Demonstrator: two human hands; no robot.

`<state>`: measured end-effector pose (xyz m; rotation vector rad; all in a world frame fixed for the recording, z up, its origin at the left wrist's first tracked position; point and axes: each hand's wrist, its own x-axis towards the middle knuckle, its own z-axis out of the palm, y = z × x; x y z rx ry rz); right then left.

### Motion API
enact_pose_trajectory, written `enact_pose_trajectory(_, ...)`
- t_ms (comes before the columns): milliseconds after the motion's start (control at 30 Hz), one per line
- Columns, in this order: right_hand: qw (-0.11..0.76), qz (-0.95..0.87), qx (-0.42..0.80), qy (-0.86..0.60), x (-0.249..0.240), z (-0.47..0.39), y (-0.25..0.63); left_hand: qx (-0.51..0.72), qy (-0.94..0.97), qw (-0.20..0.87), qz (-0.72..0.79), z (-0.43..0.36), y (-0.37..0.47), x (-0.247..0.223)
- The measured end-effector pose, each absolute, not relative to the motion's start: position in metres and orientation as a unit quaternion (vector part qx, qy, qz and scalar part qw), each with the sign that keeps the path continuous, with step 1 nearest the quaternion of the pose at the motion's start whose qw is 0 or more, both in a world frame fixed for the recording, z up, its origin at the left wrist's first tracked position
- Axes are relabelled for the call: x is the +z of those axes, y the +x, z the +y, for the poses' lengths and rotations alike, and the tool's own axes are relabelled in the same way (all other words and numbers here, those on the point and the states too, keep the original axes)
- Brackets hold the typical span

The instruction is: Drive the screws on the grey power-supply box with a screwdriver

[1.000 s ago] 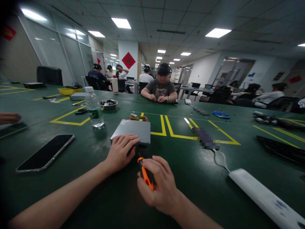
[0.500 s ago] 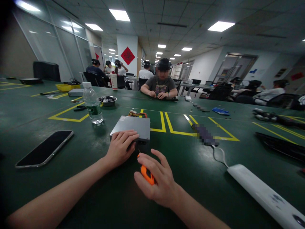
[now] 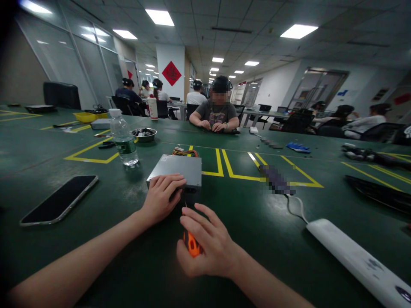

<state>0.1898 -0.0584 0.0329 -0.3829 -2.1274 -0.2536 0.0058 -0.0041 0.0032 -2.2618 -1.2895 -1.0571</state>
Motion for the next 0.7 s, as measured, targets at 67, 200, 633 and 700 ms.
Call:
enact_pose_trajectory(67,0.459,-0.869,-0.108,-0.15,0.033,-0.058,0.191,-0.375,-0.792,0.161,-0.454,-0.004,0.006,0.003)
enact_pose_trajectory(200,0.455,-0.876,-0.111,-0.119,0.037,-0.06,0.202,-0.382,-0.789,0.151,-0.457,-0.005,0.007,0.005)
enact_pose_trajectory(633,0.439,-0.872,-0.151,-0.154,0.041,-0.061,0.225,-0.376,-0.795,0.133,-0.456,-0.005,0.005,0.005)
enact_pose_trajectory(700,0.443,-0.871,-0.147,-0.154,0.041,-0.061,0.224,-0.376,-0.796,0.133,-0.455,-0.005,0.005,0.005)
